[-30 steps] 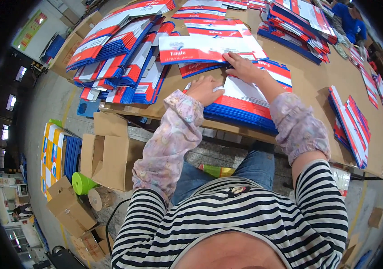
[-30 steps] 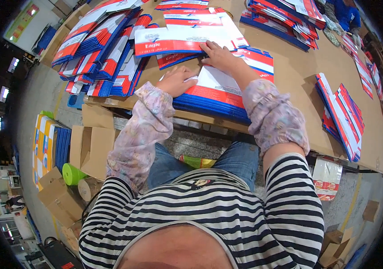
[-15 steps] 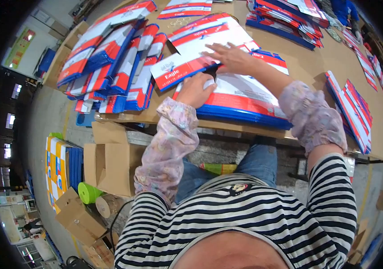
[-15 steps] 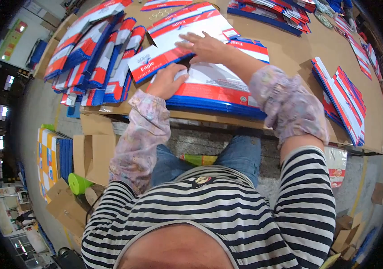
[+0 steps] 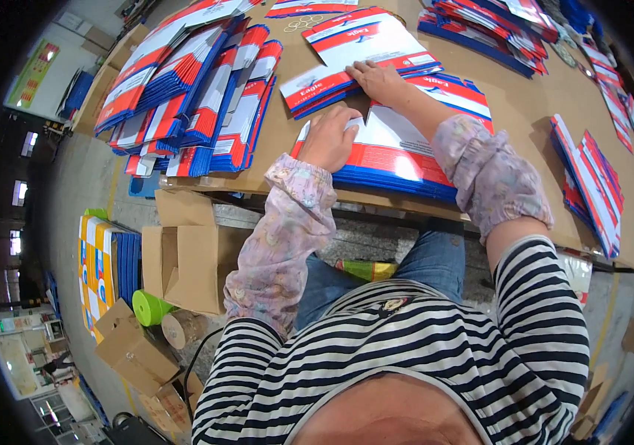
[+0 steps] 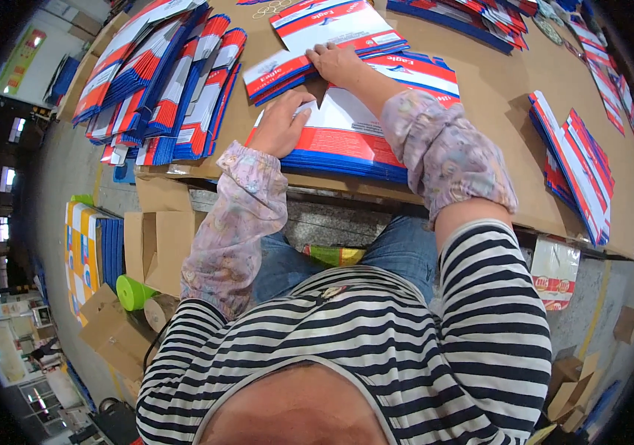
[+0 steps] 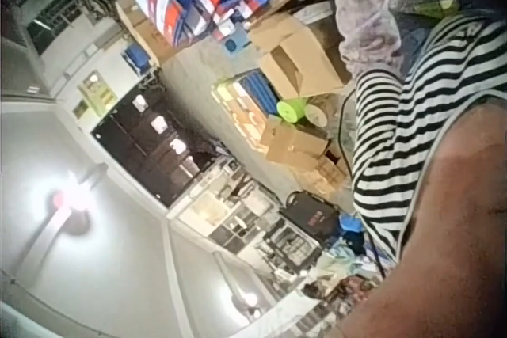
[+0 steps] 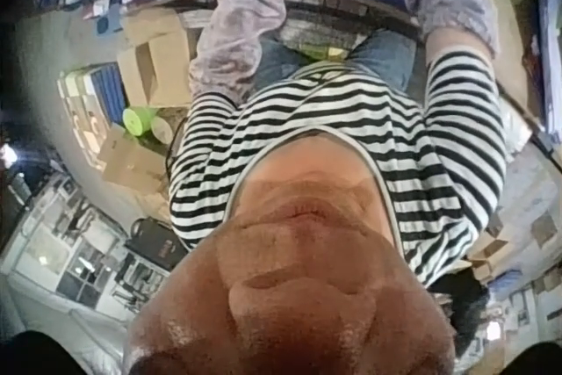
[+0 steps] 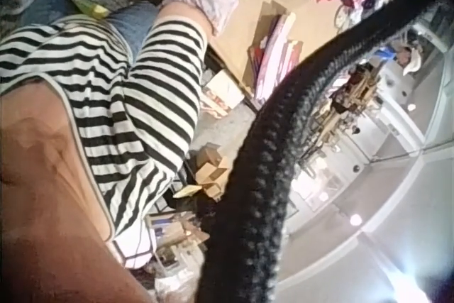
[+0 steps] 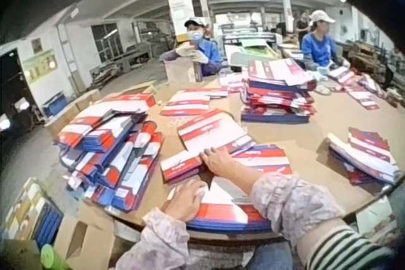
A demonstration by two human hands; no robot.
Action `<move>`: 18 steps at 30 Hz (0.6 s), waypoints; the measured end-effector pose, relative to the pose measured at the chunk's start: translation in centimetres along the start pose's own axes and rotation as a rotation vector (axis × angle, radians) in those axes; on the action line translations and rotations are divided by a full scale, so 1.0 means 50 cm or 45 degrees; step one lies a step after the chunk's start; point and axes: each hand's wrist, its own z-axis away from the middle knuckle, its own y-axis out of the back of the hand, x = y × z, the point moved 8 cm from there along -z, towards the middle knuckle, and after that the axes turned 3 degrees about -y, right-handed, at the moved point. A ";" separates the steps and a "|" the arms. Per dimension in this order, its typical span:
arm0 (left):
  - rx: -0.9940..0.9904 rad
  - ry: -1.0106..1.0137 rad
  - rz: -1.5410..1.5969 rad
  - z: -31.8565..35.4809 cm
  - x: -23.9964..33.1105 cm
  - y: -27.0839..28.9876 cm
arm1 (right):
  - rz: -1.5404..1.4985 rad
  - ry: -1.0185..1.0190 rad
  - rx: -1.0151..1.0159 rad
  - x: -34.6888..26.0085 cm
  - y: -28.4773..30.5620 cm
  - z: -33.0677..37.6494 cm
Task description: Sort and stack flat cardboard mailing envelopes.
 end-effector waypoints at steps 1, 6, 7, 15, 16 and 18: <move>0.008 0.005 0.020 -0.005 0.003 -0.001 | -0.116 0.035 -0.024 0.010 -0.007 0.009; 0.044 0.015 0.085 0.011 -0.013 0.001 | -0.792 0.122 -0.539 0.007 0.135 0.116; 0.047 0.041 0.065 0.020 -0.018 0.010 | -0.840 0.190 -0.655 -0.010 0.178 0.164; -0.001 0.062 0.068 -0.003 -0.015 0.006 | -0.617 0.224 -0.491 0.005 0.178 0.399; 0.017 0.044 0.041 -0.004 -0.016 0.006 | -0.615 0.209 -0.477 0.004 0.178 0.399; -0.009 0.037 0.051 -0.006 -0.015 -0.002 | -0.616 0.194 -0.456 0.007 0.184 0.393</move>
